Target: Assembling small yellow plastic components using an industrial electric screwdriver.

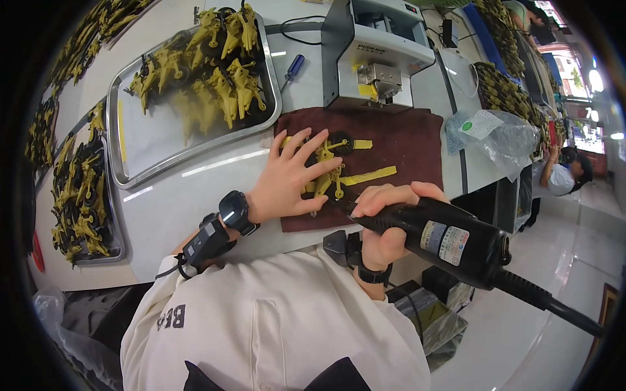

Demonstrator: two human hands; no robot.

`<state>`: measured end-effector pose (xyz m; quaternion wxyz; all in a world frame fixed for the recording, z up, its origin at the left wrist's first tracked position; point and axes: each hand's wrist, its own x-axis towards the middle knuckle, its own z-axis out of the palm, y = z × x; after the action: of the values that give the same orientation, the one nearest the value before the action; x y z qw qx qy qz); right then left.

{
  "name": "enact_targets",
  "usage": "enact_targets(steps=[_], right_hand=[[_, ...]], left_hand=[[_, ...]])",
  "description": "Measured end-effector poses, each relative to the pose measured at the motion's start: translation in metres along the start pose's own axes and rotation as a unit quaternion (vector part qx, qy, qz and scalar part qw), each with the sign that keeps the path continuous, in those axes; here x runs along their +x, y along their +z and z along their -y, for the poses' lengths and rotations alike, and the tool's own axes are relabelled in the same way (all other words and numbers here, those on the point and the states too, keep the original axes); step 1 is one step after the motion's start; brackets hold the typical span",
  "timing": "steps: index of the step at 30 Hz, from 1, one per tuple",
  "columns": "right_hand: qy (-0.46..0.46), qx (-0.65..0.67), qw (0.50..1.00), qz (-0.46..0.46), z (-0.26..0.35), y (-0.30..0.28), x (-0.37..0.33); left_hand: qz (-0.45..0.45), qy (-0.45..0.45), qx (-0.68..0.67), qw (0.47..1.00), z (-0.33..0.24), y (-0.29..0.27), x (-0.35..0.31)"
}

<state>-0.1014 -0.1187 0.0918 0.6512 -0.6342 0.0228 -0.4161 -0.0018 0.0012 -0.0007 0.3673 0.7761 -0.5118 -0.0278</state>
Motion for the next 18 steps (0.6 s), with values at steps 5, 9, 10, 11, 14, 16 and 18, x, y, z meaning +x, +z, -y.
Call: enact_targets(steps=[5, 9, 10, 11, 14, 16, 18], right_hand=[[-0.024, -0.025, 0.999, -0.032, -0.012, -0.003, -0.002], [0.003, -0.066, 0.998, -0.021, -0.019, -0.002, 0.001], [0.011, -0.087, 0.996, -0.013, -0.019, -0.001, 0.003], [0.018, -0.084, 0.996, -0.028, -0.018, 0.003, 0.003], [0.030, -0.075, 0.997, -0.012, -0.020, 0.000, -0.002], [0.041, -0.063, 0.997, 0.000, -0.019, -0.001, -0.002], [0.054, -0.037, 0.998, 0.026, -0.020, -0.002, 0.001]], left_hand=[[0.002, 0.005, 0.002, 1.000, 0.000, 0.000, 0.000], [0.002, 0.005, 0.004, 1.000, 0.000, 0.000, 0.001], [0.002, 0.003, 0.004, 1.000, 0.000, 0.000, 0.000], [0.002, 0.001, 0.004, 1.000, -0.001, -0.001, 0.000], [0.001, 0.004, 0.003, 1.000, 0.001, 0.001, 0.001], [0.002, 0.002, 0.002, 1.000, 0.001, 0.002, 0.001], [0.002, -0.003, -0.002, 1.000, 0.003, 0.002, 0.001]])
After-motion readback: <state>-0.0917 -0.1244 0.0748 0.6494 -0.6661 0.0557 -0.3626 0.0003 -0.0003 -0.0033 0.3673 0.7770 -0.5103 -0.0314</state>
